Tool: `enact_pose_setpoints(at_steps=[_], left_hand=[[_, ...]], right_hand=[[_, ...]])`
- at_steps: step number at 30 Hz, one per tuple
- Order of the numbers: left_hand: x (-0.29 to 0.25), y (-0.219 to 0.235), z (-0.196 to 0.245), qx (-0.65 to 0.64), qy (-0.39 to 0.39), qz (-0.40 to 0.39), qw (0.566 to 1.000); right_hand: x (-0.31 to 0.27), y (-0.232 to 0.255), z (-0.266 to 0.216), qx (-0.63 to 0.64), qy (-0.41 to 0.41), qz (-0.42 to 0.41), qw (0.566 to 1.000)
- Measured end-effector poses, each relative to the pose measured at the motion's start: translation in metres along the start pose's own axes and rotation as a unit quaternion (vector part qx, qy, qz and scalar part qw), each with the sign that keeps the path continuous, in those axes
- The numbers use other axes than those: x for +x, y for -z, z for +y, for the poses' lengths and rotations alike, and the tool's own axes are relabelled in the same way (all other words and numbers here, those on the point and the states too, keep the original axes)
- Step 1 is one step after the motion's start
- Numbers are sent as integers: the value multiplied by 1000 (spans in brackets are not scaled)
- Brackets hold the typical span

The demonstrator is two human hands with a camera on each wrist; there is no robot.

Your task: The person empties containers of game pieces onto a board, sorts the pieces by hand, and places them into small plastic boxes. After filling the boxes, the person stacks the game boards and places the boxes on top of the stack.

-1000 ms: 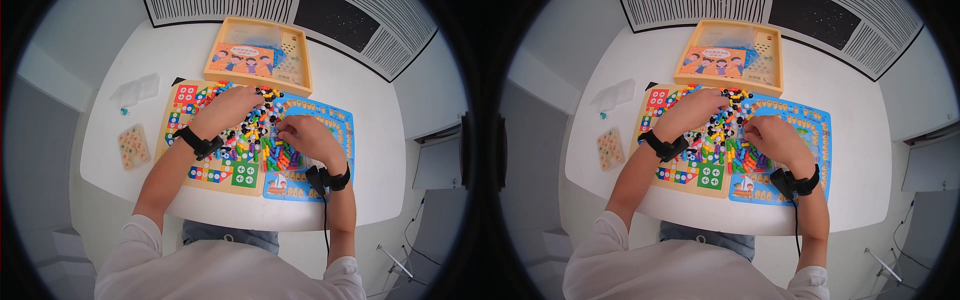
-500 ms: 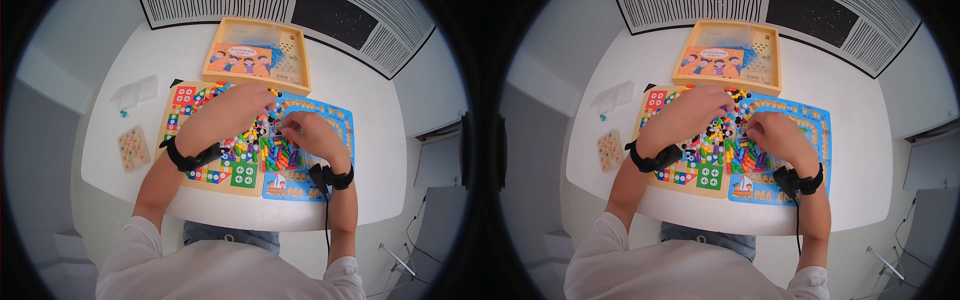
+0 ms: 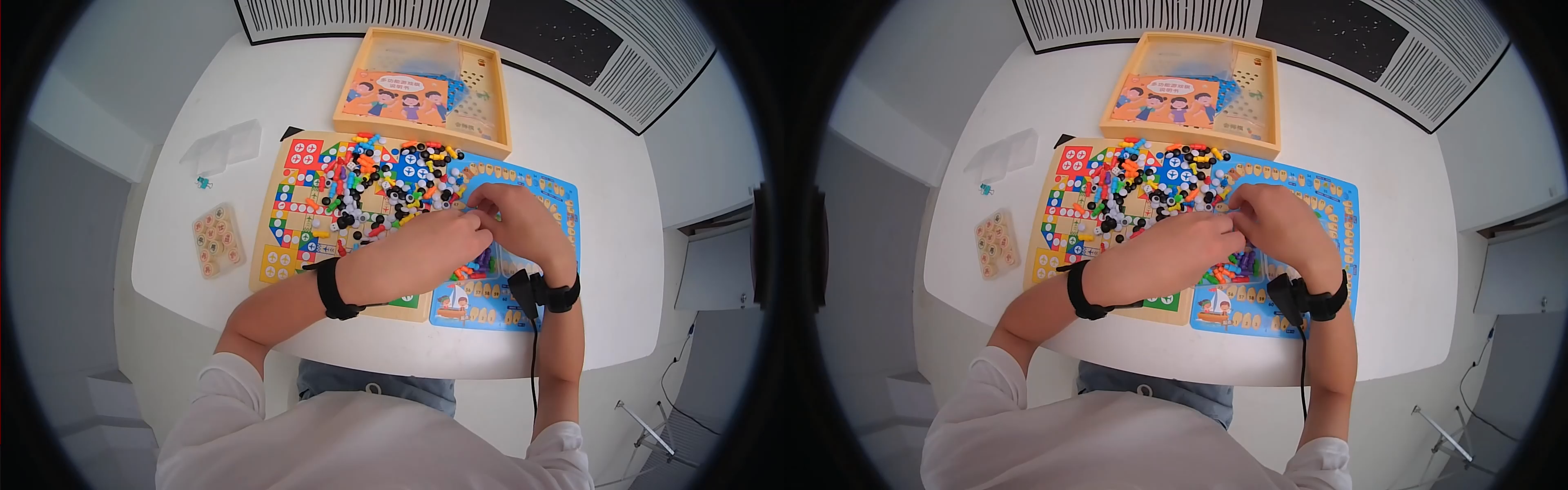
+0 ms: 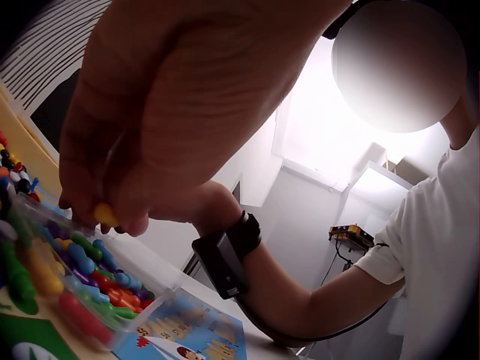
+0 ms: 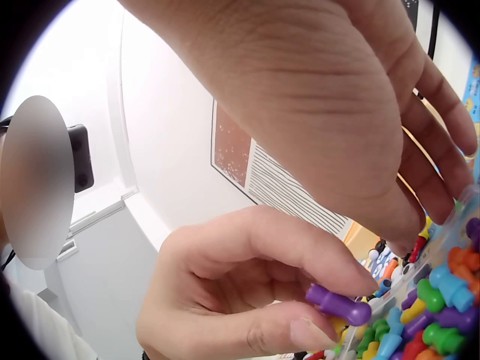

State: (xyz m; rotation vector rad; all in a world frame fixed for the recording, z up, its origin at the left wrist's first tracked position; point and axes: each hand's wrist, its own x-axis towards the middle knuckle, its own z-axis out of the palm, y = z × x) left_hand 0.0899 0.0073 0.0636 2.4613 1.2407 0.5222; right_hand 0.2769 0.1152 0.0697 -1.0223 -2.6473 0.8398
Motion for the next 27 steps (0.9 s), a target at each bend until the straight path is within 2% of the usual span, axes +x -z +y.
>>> enact_pose_setpoints(at_steps=[4,8,10,11,13,15,17,18,20,23,27], left_hand=[[2,-2,3,3,12,-25,1000],[-2,23,-15,-49,13,-8,999],[-3,37,-32,30,77,68,994],[-3,43,-38,30,77,68,994],[-4,53,-48,28,144,112,983],[-1,42,-62,10,149,128,980],[3,32,-66,35,185,77,979],[3,27,-69,34,186,79,979],[3,24,-70,35,201,23,979],[4,23,-69,41,208,22,977],[6,16,-70,26,217,24,976]], right_hand=[[1,-2,0,2,-10,-7,1000],[0,1,-4,-5,-17,-11,1000],[-1,4,-6,7,-26,-18,999],[-1,5,-8,19,-35,-25,999],[-1,7,-14,27,-39,-29,998],[1,1,-16,32,-42,-33,998],[7,-14,-12,-17,78,45,996],[9,-20,-12,-19,79,43,996],[13,-31,-21,-24,132,96,986],[17,-50,-12,-32,131,99,986],[21,-52,-5,-16,130,113,985]])
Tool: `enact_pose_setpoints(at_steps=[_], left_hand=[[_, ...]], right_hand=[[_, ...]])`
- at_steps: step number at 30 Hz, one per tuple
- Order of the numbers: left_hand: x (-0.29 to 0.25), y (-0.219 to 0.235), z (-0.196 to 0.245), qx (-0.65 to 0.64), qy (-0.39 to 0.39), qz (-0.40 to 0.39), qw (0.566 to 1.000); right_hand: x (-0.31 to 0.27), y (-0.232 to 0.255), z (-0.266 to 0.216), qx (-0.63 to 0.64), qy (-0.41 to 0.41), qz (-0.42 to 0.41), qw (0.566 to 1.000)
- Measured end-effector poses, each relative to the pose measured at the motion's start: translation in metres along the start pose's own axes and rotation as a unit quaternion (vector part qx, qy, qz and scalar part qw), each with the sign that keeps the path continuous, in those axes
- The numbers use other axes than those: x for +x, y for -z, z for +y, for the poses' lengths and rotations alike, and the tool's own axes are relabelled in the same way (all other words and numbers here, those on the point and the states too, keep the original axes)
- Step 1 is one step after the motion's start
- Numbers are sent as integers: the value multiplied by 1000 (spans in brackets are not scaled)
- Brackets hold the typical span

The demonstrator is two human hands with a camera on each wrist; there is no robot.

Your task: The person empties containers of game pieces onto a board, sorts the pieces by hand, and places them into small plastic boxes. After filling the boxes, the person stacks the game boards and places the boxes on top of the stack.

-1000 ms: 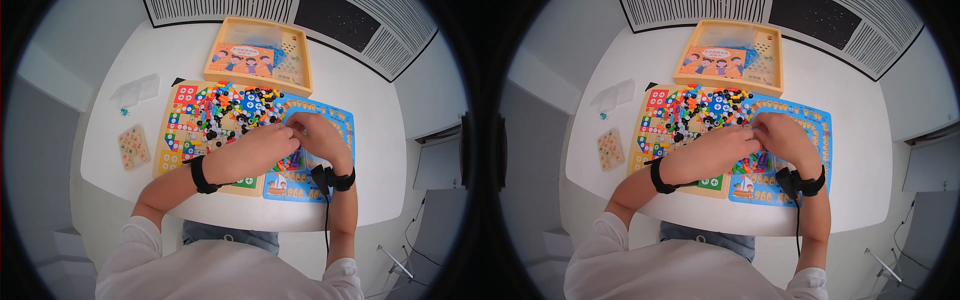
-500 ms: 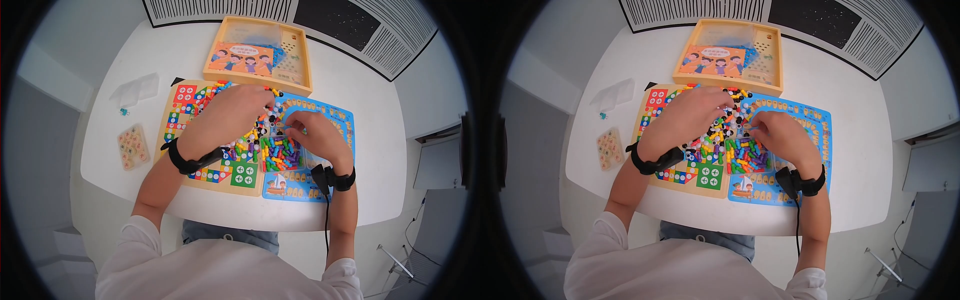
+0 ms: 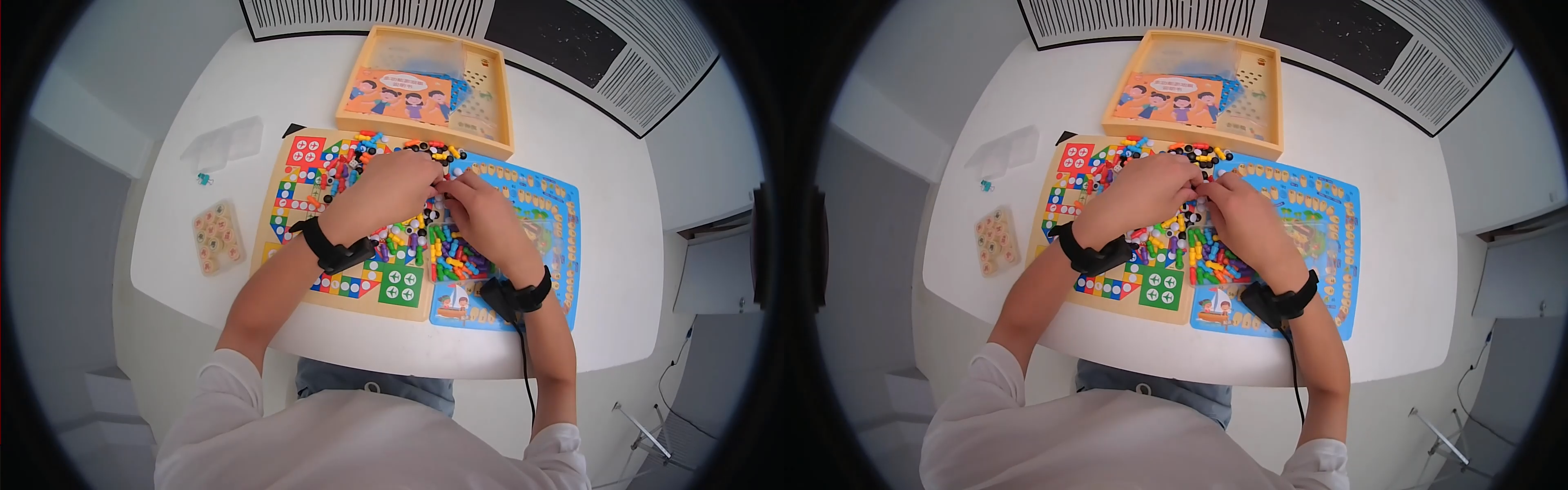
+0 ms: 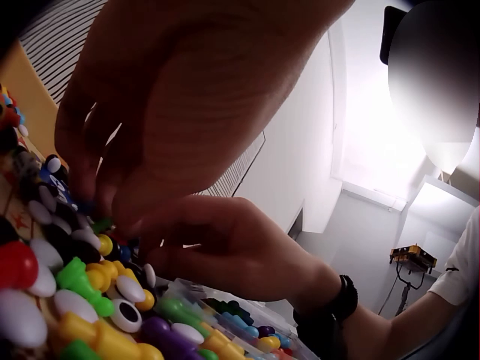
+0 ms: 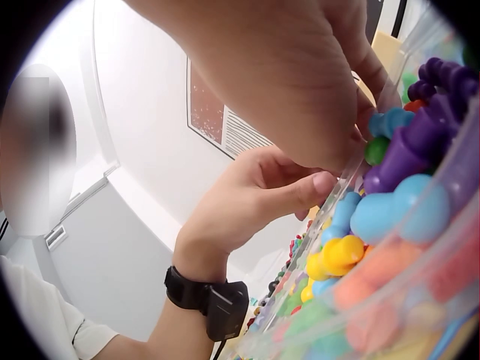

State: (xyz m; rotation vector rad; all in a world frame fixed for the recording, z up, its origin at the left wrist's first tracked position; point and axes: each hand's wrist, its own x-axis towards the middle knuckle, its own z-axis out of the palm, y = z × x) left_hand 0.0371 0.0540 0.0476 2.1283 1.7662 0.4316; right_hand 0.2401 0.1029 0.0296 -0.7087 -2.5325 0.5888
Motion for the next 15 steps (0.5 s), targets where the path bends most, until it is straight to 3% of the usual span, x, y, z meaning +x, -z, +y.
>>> enact_pose_setpoints(at_steps=[8,15], left_hand=[[4,-15,1,11,-13,17,1000],[4,-15,-3,13,-9,-2,1000]], right_hand=[[-2,5,5,-27,-114,8,993],[-3,18,8,14,-146,-19,989]])
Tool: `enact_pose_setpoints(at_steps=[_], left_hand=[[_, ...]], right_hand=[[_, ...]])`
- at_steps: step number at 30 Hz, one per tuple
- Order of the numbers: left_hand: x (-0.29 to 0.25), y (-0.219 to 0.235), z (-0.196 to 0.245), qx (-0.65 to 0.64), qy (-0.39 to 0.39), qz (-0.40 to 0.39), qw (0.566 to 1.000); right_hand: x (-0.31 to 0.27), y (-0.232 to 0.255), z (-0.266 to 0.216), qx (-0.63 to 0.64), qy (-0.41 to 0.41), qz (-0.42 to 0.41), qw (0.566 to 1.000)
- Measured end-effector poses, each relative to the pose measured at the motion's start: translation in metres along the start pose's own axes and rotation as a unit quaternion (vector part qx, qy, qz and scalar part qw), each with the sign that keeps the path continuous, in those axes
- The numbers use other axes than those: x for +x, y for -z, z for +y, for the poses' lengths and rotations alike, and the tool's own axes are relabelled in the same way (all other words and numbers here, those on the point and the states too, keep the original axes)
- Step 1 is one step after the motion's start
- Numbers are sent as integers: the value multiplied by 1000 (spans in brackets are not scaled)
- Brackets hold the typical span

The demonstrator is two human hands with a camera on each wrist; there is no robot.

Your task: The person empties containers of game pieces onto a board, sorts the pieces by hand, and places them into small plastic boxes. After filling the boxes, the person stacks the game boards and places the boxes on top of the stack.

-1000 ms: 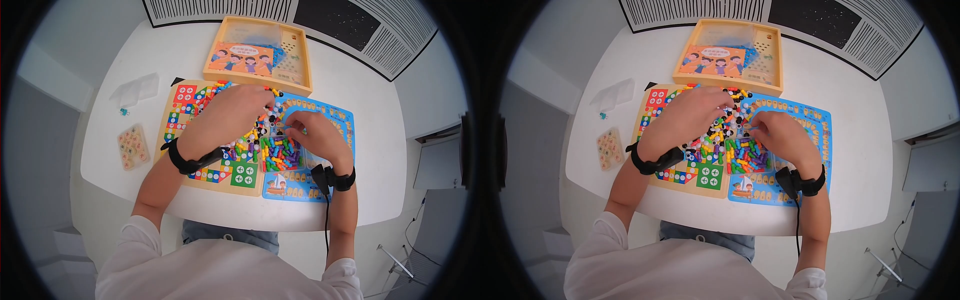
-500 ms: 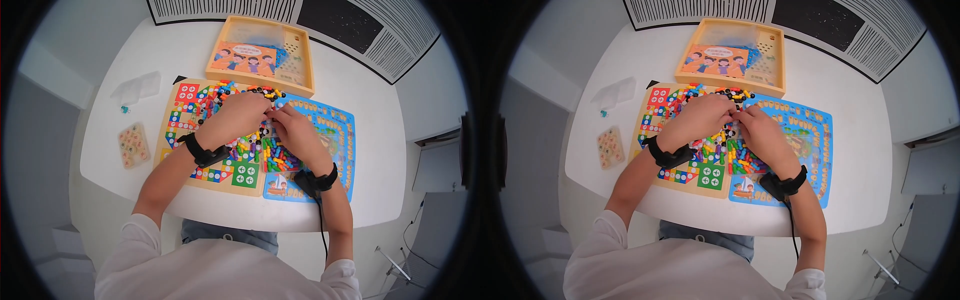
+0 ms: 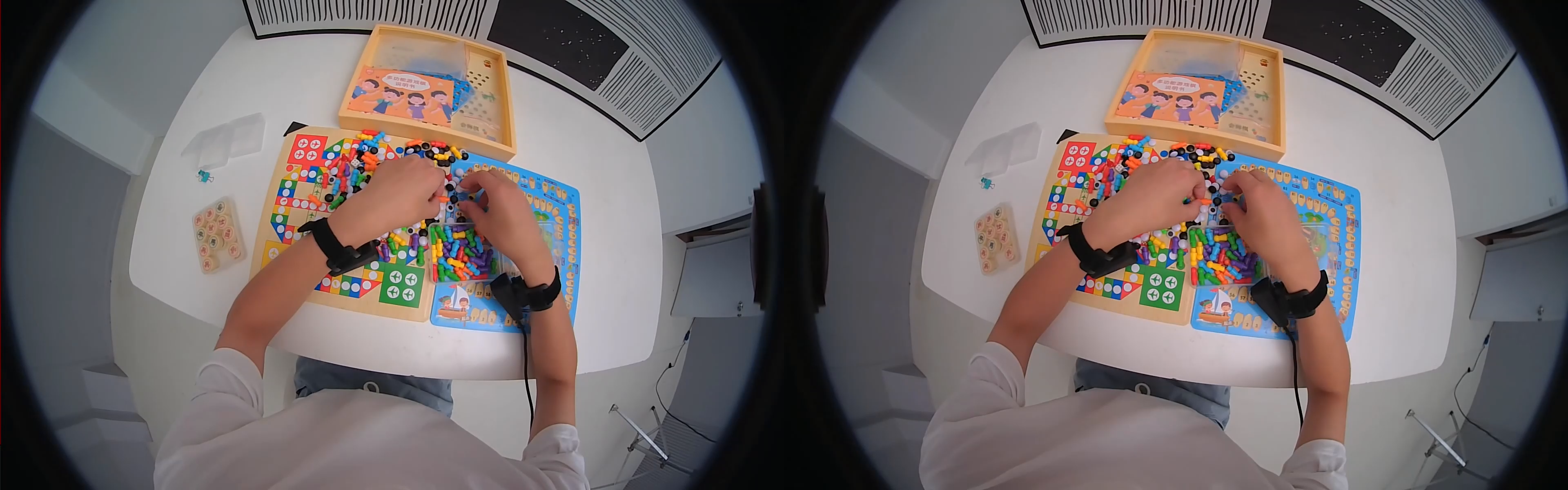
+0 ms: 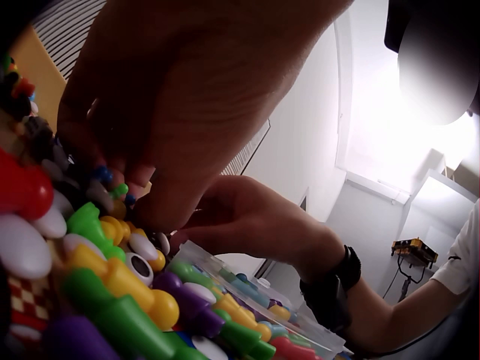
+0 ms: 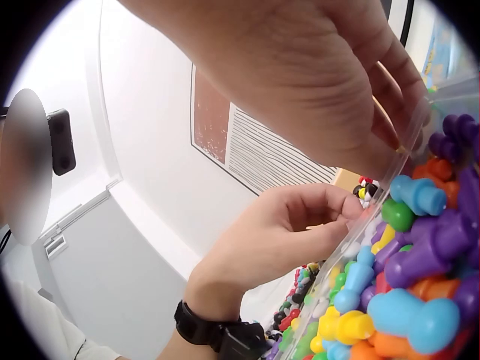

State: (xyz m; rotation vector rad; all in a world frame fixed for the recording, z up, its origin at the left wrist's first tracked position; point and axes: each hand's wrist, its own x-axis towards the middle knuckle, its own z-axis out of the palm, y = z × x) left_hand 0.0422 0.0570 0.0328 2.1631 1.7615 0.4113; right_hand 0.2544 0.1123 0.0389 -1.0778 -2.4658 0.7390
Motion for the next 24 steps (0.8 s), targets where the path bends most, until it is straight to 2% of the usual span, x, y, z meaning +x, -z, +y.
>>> enact_pose_setpoints(at_steps=[6,8,12,15,18,21,23,24], left_hand=[[-3,13,-3,10,-10,32,999],[-6,23,-3,-6,7,70,998],[-9,39,-7,-27,14,79,996],[-11,47,-6,-69,12,87,994],[-16,60,2,-118,26,68,990],[-20,64,15,-159,4,33,987],[-21,63,21,-172,-42,-26,984],[-22,63,23,-173,-42,-26,984]], right_hand=[[3,4,5,6,-10,48,999],[5,4,10,-34,22,69,997],[4,5,12,-32,21,62,997],[5,2,11,15,22,59,998],[4,15,-12,39,13,70,997],[1,31,-30,112,11,24,993],[-1,35,-28,286,-13,-54,957],[-1,35,-27,286,-13,-55,957]])
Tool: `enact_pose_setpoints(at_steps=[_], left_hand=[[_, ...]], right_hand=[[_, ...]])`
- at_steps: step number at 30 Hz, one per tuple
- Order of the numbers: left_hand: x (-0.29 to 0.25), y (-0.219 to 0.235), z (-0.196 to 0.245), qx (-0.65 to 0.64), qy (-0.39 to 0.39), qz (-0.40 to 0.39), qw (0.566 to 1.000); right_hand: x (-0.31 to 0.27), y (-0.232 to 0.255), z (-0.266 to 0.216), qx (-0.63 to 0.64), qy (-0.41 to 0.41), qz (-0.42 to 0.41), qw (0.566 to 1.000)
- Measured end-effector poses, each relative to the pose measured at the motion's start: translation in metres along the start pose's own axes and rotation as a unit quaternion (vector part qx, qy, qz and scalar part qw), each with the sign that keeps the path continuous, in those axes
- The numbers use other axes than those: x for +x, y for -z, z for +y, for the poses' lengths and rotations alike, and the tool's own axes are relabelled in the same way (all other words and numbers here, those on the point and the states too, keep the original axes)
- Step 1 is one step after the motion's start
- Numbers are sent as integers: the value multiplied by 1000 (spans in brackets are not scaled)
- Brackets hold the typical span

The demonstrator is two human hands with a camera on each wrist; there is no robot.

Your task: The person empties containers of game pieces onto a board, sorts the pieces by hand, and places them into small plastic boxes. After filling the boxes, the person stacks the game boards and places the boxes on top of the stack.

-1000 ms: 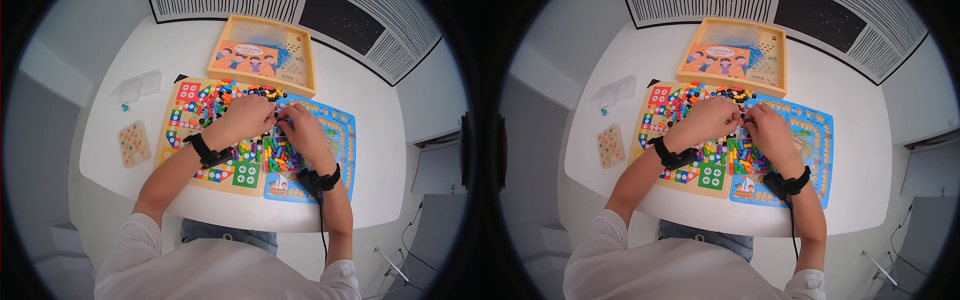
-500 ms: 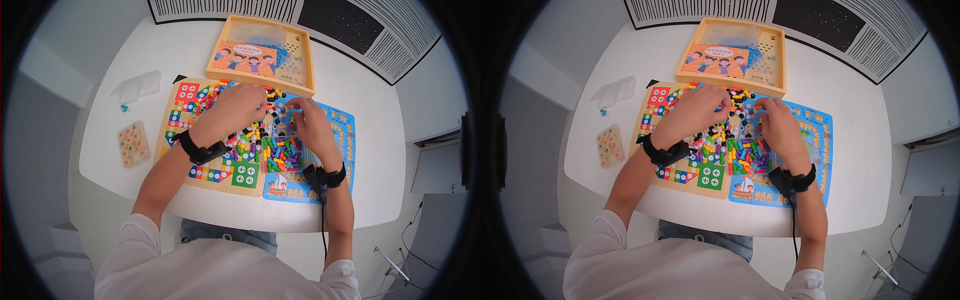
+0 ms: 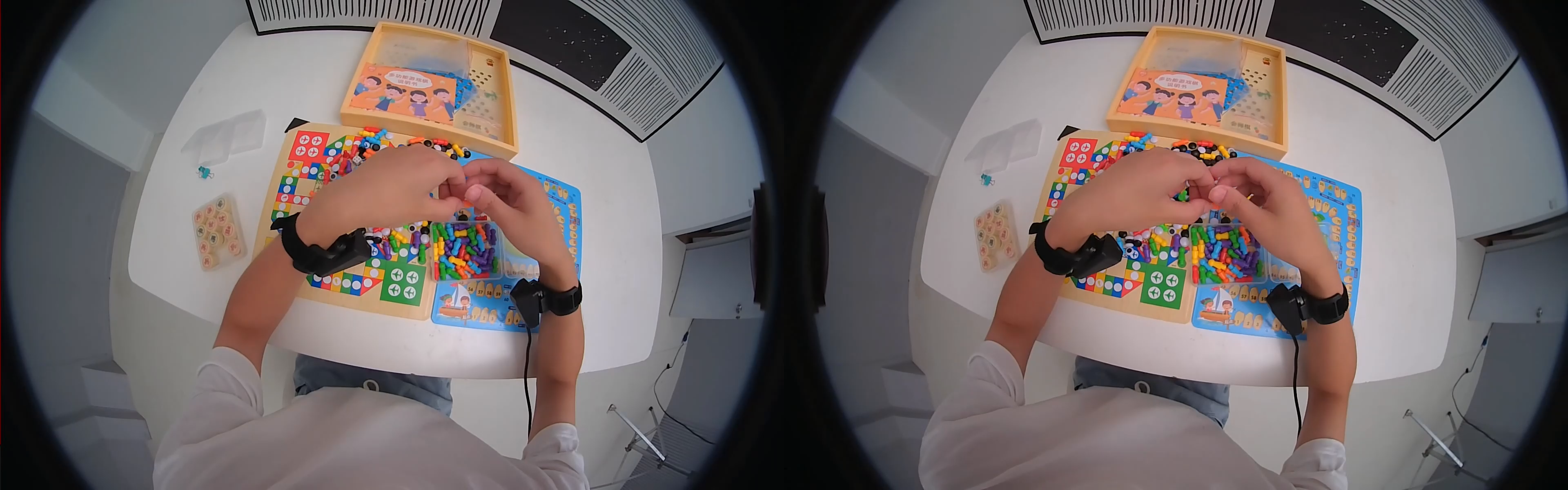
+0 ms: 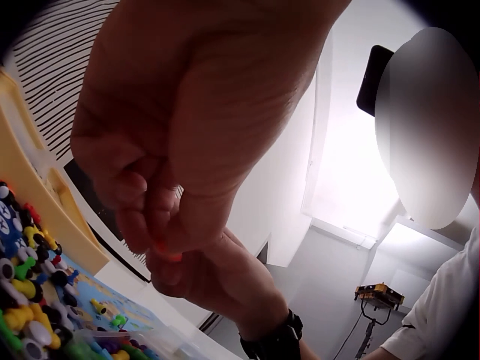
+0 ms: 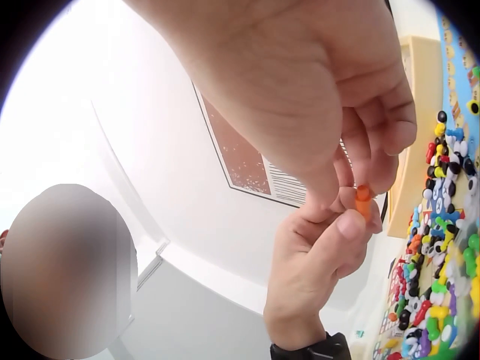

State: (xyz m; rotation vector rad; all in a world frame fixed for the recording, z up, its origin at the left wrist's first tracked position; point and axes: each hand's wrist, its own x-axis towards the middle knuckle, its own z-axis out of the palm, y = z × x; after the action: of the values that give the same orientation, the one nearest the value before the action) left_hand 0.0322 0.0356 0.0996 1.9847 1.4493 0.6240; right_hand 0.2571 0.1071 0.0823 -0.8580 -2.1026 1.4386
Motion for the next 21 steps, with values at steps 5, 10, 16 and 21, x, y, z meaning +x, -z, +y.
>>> enact_pose_setpoints(at_steps=[5,10,16,21], left_hand=[[-1,0,4,1,-12,-25,1000],[0,0,4,5,-19,-34,999],[-14,15,10,46,10,-25,999],[-27,18,-7,180,71,-61,979]], right_hand=[[0,3,-1,76,-46,-15,996],[-2,6,1,122,-62,-56,989],[-9,17,1,-16,-74,-112,991],[-10,8,-6,-243,-58,-76,965]])
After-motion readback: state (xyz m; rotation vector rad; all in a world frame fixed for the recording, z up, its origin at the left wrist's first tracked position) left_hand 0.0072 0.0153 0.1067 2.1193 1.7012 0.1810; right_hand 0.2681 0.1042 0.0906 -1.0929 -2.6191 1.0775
